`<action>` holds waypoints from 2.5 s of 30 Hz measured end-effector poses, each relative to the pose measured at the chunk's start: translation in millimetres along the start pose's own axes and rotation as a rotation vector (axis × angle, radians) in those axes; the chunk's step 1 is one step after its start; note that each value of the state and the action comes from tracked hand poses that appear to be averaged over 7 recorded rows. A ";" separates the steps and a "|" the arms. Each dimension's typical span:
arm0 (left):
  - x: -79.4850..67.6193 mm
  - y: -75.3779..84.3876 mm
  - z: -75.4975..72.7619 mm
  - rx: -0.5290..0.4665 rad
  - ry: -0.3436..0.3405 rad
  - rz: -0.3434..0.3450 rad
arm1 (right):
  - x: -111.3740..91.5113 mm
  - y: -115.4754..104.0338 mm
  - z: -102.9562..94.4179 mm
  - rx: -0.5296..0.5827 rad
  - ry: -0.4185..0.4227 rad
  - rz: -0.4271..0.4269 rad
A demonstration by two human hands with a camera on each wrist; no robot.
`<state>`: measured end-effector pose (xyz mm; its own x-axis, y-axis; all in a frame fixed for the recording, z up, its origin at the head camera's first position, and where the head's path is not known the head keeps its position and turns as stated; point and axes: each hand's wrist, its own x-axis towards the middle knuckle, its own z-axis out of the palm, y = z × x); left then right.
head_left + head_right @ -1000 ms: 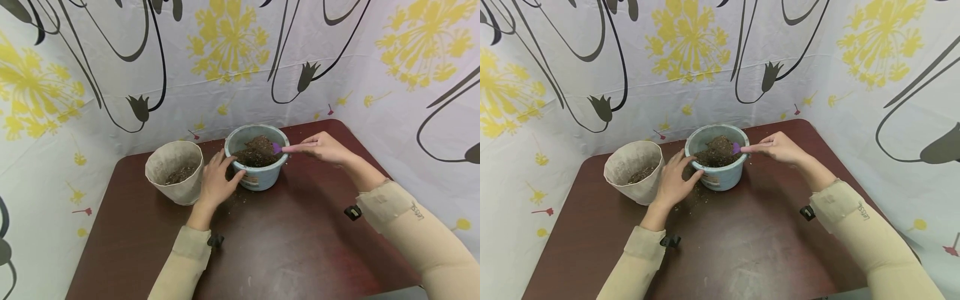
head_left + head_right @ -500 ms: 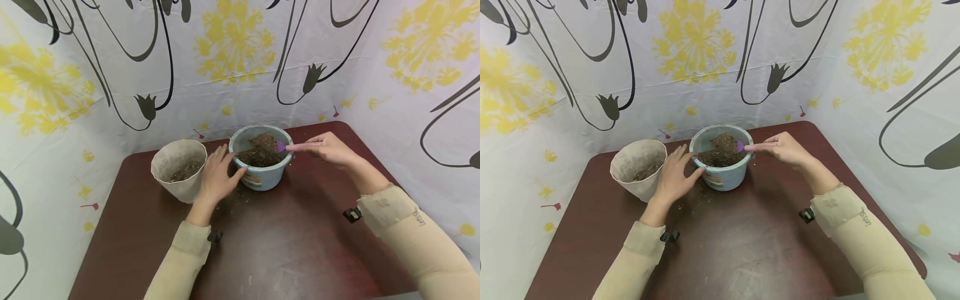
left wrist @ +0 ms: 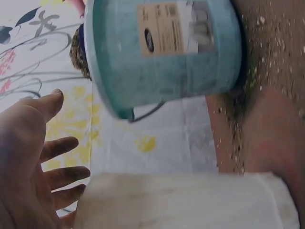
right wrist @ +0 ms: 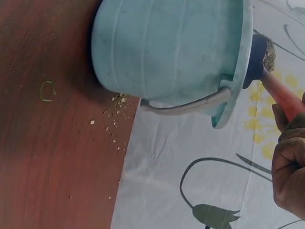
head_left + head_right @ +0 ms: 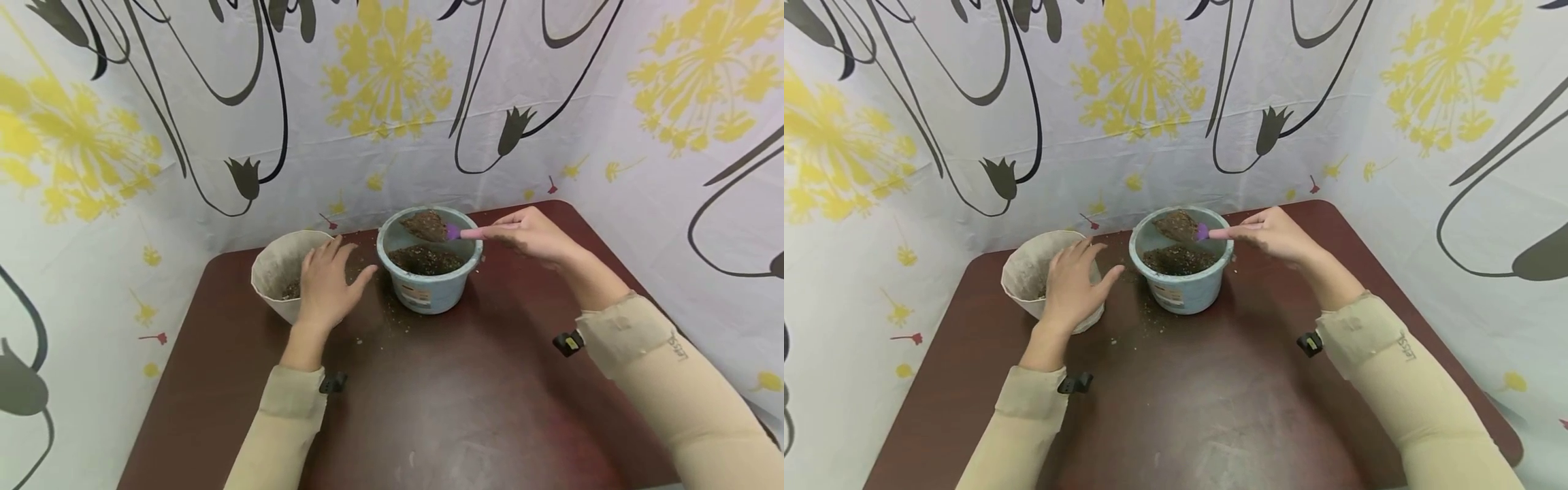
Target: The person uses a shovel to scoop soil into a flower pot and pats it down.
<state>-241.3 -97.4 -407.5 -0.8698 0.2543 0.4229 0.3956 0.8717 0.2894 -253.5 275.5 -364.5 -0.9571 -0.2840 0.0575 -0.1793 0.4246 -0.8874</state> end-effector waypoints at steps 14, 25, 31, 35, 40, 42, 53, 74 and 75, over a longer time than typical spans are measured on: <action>-21.1 -44.3 -19.0 -0.004 0.085 -0.098 | 19.0 -16.6 20.8 0.029 -0.041 0.007; -35.2 -66.9 -29.3 0.019 0.117 -0.138 | 41.5 -32.9 46.5 0.041 -0.073 -0.035; -43.5 -78.5 -35.4 0.026 0.126 -0.167 | 55.6 -44.8 64.4 0.010 -0.096 -0.052; -52.5 -86.9 -37.2 0.035 0.127 -0.195 | 64.0 -52.2 80.5 0.002 -0.122 -0.055; -64.5 -95.0 -35.0 0.023 0.124 -0.231 | 73.9 -60.3 100.7 0.005 -0.149 -0.049; -66.5 -96.6 -33.1 0.012 0.137 -0.229 | 78.0 -62.0 107.2 0.014 -0.160 -0.068; -71.1 -98.9 -29.5 -0.013 0.163 -0.237 | 92.4 -73.2 146.0 -0.100 -0.110 -0.137; -71.4 -99.7 -29.0 -0.023 0.159 -0.262 | 92.8 -58.5 185.7 -0.778 0.127 -0.632; -71.3 -99.9 -28.7 -0.020 0.164 -0.261 | 92.9 -57.7 185.5 -0.774 0.127 -0.632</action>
<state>-210.3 -214.6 -442.0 -0.8843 -0.0495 0.4644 0.1722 0.8898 0.4227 -289.9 65.2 -392.8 -0.6442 -0.5757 0.5036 -0.7180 0.6820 -0.1388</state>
